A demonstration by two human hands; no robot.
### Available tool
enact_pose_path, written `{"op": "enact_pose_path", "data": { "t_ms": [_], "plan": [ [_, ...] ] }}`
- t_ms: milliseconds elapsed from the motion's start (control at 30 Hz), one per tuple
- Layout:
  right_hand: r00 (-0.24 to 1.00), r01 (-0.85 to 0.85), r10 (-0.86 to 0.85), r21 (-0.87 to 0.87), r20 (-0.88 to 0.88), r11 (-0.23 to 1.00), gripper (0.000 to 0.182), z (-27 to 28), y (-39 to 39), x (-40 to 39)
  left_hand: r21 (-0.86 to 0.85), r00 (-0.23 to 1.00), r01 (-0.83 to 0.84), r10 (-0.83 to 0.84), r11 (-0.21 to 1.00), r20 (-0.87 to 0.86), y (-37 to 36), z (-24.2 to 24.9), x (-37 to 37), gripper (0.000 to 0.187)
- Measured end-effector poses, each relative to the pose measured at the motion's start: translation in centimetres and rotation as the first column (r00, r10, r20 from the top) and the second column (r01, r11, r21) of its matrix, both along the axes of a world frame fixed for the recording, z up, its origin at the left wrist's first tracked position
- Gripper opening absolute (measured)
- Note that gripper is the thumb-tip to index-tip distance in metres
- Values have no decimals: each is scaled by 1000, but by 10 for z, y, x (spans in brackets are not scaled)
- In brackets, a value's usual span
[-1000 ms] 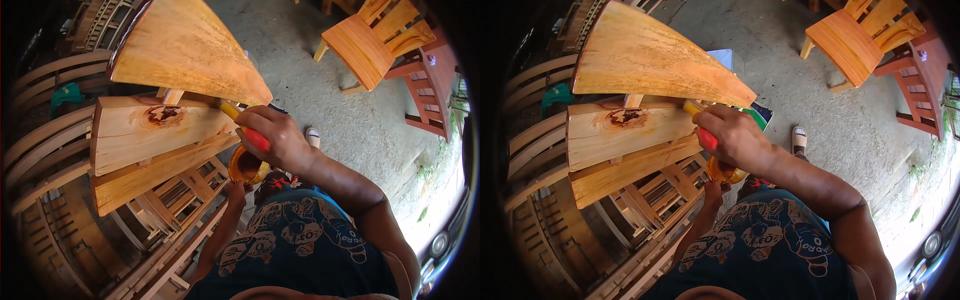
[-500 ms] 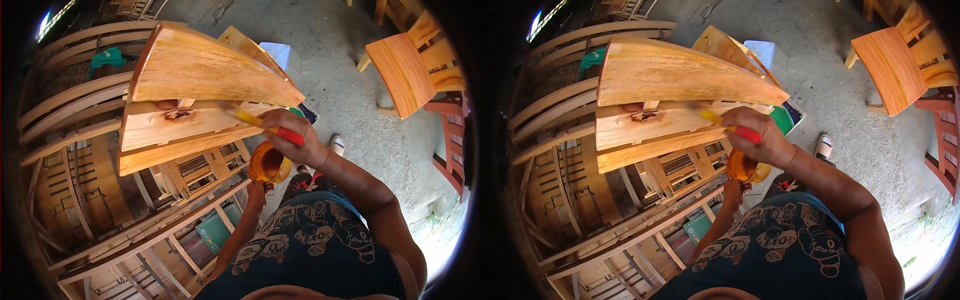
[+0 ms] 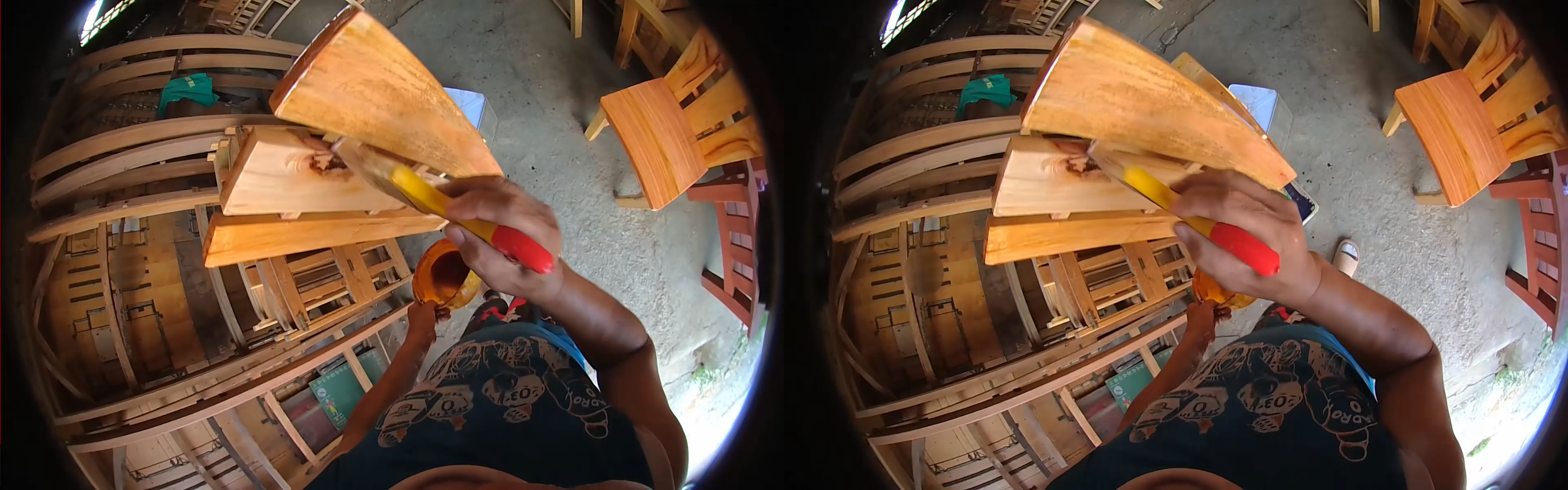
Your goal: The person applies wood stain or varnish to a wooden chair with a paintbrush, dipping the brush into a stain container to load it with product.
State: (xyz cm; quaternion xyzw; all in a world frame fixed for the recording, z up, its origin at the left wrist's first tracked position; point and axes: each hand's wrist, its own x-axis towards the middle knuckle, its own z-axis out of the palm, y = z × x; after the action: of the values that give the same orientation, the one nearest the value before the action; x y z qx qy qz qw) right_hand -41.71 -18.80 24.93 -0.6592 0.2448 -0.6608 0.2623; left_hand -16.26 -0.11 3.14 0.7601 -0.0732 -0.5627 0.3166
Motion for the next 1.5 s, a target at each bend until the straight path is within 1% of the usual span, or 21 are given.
{"op": "enact_pose_path", "data": {
  "t_ms": [133, 167, 333, 400, 433, 533, 567, 600, 667, 733, 800, 933, 1000, 1067, 1133, 1200, 1233, 1267, 1400, 1467, 1500],
  "plan": [
    [994, 48, -60, -121, -89, 991, 23, 64, -7, 19, -35, 999, -2, 1, 999, -36, -3, -1, 0, 23],
    [973, 76, -91, -78, -212, 994, 23, 66, -9, 23, -13, 999, -30, 30, 999, -28, -3, 0, -1, 23],
    [948, 104, -116, -55, -297, 993, 16, 112, 3, 27, -80, 994, -71, 64, 994, -85, 0, -1, -2, 20],
    [904, 161, -217, -177, -369, 971, 13, 125, -16, 42, -104, 994, -55, 44, 993, -101, 2, -3, 0, 21],
    [829, 160, -196, -115, -523, 980, 15, 133, -18, 45, -94, 992, -58, 47, 994, -116, 6, -4, 2, 21],
    [781, 214, -182, -19, -598, 977, 13, 157, -10, 47, -105, 994, -23, 11, 994, -111, 5, -12, 7, 20],
    [775, 227, -233, -86, -587, 970, 11, 158, -8, 44, -96, 993, -30, 19, 995, -112, 7, -14, 7, 20],
    [767, 234, -234, -79, -597, 969, 11, 147, -10, 41, -91, 994, -32, 22, 995, -110, 7, -13, 8, 20],
    [940, 156, -157, -29, -304, 987, 15, 99, -11, 34, -75, 992, -34, 25, 997, -123, 8, -10, 12, 20],
    [982, 128, -137, -69, -134, 989, 17, 28, -6, 22, -63, 990, -46, 37, 997, -137, 9, -8, 16, 21],
    [990, 134, -136, 65, 38, 989, 17, -36, 13, 29, -27, 994, -35, 32, 999, -103, 14, -8, 21, 22],
    [996, 86, -91, 433, -8, 897, 16, -150, 41, 31, 0, 999, 25, -25, 1000, -37, 15, 0, 30, 25],
    [998, 48, -59, 578, -1, 815, 16, -165, 45, 27, 9, 999, 36, -36, 999, -13, 14, 5, 32, 26],
    [994, 108, -108, 334, -16, 936, 18, -154, 43, 24, 62, 998, 23, -26, 998, 48, 13, 8, 34, 27],
    [987, 159, -161, 312, -20, 937, 18, -160, 40, 32, 64, 993, 75, -80, 995, 83, 13, 9, 37, 29],
    [994, 102, -110, 467, -10, 878, 18, -209, 40, 44, 71, 985, 121, -128, 990, 112, 15, 14, 39, 34],
    [994, 22, -87, 674, 63, 739, 19, -228, 39, 44, 85, 982, 134, -144, 987, 121, 13, 14, 39, 34],
    [993, 22, -97, 684, 72, 729, 19, -245, 46, 40, 92, 981, 130, -142, 987, 134, 12, 14, 39, 34],
    [984, 161, -176, 530, -22, 832, 21, -216, 42, 29, 86, 987, 78, -89, 993, 136, 5, 4, 39, 34],
    [973, -12, -129, 606, 189, 795, 17, -209, 34, 34, 102, 984, 89, -104, 991, 147, 0, 1, 36, 33],
    [976, -115, -75, 777, 204, 619, 17, -230, 33, 35, 106, 982, 99, -114, 989, 151, -1, 0, 34, 33]
  ]
}}
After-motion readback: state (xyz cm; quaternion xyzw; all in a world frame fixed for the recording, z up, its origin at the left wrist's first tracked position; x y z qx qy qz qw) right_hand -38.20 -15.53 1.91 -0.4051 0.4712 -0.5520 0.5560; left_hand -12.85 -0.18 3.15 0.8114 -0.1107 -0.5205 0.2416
